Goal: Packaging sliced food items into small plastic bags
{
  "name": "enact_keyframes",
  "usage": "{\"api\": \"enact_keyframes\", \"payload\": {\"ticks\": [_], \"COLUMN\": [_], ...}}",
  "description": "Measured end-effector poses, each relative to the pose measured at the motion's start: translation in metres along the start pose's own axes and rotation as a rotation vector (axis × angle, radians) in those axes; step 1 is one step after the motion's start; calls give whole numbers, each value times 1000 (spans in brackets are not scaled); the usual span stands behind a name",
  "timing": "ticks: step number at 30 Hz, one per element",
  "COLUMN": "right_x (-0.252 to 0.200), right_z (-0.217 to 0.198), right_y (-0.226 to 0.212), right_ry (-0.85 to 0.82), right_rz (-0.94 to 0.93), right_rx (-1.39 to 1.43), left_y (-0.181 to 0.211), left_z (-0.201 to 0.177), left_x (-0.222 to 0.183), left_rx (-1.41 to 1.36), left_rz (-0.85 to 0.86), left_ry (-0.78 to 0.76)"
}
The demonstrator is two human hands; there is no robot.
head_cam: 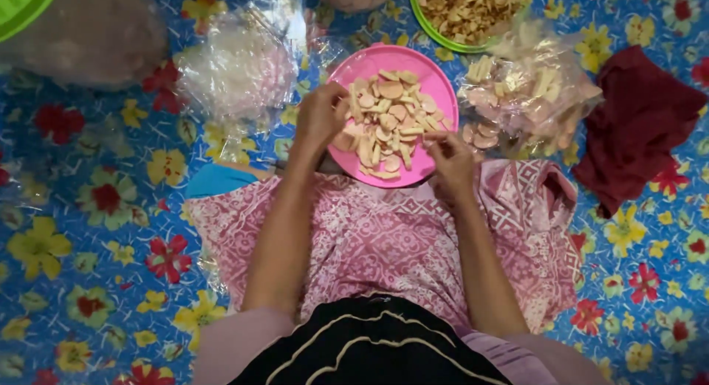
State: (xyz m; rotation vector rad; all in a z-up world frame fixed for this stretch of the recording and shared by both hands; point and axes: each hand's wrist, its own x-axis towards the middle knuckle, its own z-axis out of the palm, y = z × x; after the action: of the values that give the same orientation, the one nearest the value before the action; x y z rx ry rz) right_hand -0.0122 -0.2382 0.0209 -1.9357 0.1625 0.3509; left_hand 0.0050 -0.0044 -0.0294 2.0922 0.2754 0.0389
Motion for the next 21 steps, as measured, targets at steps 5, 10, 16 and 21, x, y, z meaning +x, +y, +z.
{"api": "enact_keyframes", "payload": {"ticks": [5, 10, 16, 21], "right_x": [37, 40, 43, 44], "right_z": [7, 6, 10, 10], "right_y": [93, 95, 100, 99], "right_ry": [47, 80, 73, 60], "right_rz": [-113, -3, -29, -14], "right_rx": [111, 190, 195, 155], "left_y": [-20, -43, -112, -118], "left_z": [-53, -104, -125, -114], "left_x": [0, 5, 30, 44], "left_rx": [225, 253, 505, 621], "left_rz": [41, -43, -58, -282], "left_ry": [276, 408, 532, 438]}}
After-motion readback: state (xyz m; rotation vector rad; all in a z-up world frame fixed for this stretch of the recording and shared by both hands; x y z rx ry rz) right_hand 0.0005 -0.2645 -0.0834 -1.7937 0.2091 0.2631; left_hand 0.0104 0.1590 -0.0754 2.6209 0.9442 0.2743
